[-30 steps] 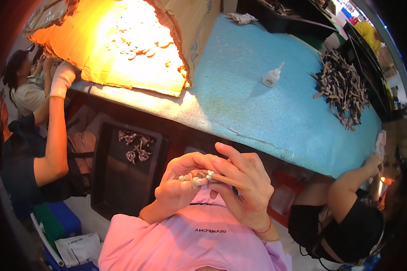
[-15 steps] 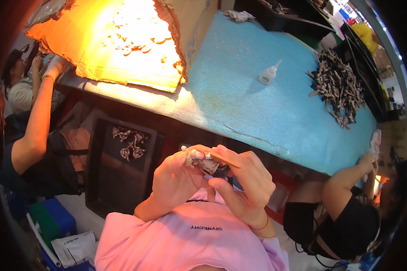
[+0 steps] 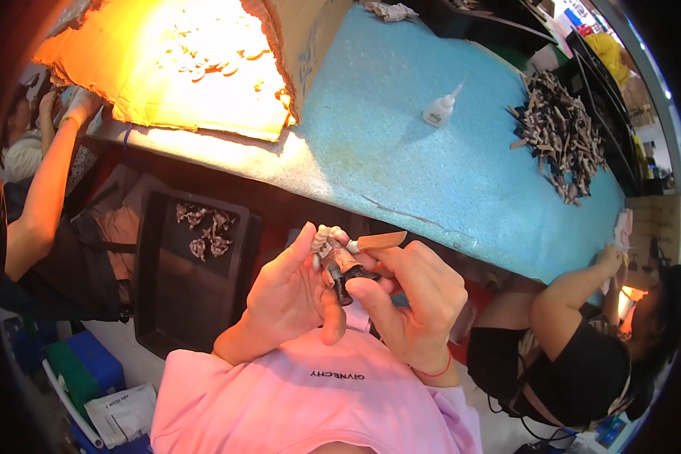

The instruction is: The person assembles robot figurines by gluing plastic components together with adhesive from a bottle, using a precision applicator.

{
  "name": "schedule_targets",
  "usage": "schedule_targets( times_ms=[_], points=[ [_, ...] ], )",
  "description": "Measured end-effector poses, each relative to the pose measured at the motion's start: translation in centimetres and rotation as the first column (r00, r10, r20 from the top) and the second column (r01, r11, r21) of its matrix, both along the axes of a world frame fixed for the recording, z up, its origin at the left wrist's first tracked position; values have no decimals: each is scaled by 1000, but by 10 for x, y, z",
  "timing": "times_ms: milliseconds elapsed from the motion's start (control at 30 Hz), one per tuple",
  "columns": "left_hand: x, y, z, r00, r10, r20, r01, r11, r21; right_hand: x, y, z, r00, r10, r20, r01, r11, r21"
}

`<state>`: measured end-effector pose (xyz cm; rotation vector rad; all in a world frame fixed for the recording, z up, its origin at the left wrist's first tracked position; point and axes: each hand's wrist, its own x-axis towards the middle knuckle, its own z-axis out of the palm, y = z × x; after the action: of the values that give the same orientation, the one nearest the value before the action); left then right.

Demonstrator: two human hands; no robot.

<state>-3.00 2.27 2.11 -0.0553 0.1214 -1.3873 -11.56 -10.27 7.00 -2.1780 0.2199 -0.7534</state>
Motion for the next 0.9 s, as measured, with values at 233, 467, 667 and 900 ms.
schedule_targets(
  times_ms=[233, 467, 667, 900],
  points=[
    [-2, -1, 3, 995, -55, -82, 59, 997, 53, -1, -2, -3, 1000, -17, 16, 17, 1000, -2],
    [-1, -3, -4, 999, -35, 21, 34, 999, 17, -1, -2, 3, 998, -4, -69, 7, 999, 51],
    [2, -4, 4, 950, 26, 312, -81, 983, 164, -1, -3, 6, 992, 96, -86, -76, 975, 209],
    [4, -9, 2, 648, 24, 762, -275, 940, 204, -6, -20, -16, 990, 142, -16, -123, 905, 406]
  ],
)
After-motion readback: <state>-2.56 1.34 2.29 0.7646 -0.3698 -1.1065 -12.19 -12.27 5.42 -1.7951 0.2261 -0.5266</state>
